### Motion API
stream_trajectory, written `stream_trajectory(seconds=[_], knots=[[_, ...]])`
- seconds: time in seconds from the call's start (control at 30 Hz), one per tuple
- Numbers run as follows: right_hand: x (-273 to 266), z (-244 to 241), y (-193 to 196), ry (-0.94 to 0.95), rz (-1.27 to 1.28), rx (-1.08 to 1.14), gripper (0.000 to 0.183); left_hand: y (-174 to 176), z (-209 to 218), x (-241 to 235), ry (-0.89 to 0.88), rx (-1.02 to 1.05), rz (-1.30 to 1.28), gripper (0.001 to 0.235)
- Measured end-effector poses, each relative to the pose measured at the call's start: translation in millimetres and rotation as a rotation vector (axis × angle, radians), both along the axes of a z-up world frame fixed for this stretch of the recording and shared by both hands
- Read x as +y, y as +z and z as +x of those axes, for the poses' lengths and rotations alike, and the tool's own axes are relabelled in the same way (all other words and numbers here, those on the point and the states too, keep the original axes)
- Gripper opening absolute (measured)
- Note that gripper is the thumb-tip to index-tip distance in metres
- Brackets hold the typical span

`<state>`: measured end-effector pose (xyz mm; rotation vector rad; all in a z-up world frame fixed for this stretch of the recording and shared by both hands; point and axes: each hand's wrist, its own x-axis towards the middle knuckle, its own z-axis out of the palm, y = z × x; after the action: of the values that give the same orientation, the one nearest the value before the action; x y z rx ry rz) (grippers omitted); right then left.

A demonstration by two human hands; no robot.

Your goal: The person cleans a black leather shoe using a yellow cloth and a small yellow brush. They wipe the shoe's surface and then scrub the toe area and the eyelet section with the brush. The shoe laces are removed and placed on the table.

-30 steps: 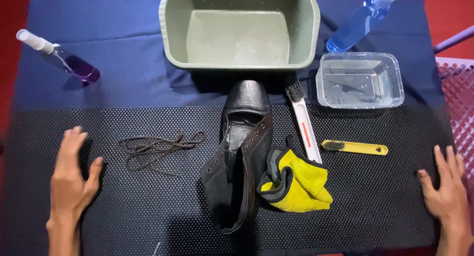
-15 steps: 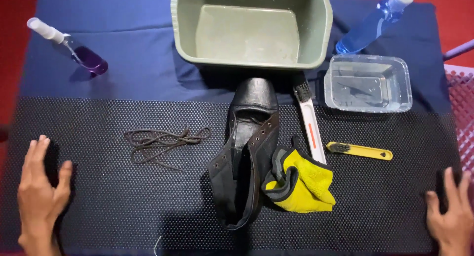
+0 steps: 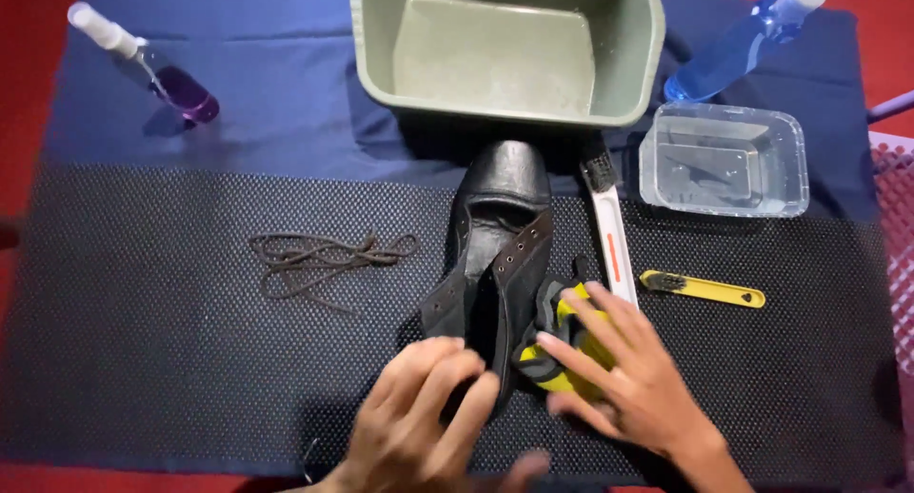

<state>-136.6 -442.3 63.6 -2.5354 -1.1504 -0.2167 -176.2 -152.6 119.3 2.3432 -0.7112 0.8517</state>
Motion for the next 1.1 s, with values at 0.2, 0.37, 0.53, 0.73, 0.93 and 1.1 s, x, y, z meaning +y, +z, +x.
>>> stream_trajectory(seconds=[0.2, 0.37, 0.53, 0.73, 0.93, 1.1], knots=[[8, 15, -13, -0.092, 0.334, 0.164, 0.051, -27, 1, -9, 0.159, 0.17, -0.213, 0.017], [44, 38, 17, -0.214, 0.457, 0.083, 0.042, -49, -7, -14, 0.078, 0.333, -0.583, 0.015], [94, 32, 12, -0.047, 0.217, -0.113, 0.031, -71, -9, -26, 0.074, 0.474, -0.795, 0.017], [87, -34, -2, 0.113, 0.409, -0.229, 0.024, -80, -11, -26, 0.05, 0.535, -0.896, 0.021], [63, -16, 29, 0.03, 0.298, -0.091, 0.049, -74, -10, -20, -0.028, 0.558, -0.876, 0.056], [100, -21, 11, 0.059, 0.456, -0.174, 0.033, -86, -11, -14, -0.058, 0.618, -0.841, 0.07]])
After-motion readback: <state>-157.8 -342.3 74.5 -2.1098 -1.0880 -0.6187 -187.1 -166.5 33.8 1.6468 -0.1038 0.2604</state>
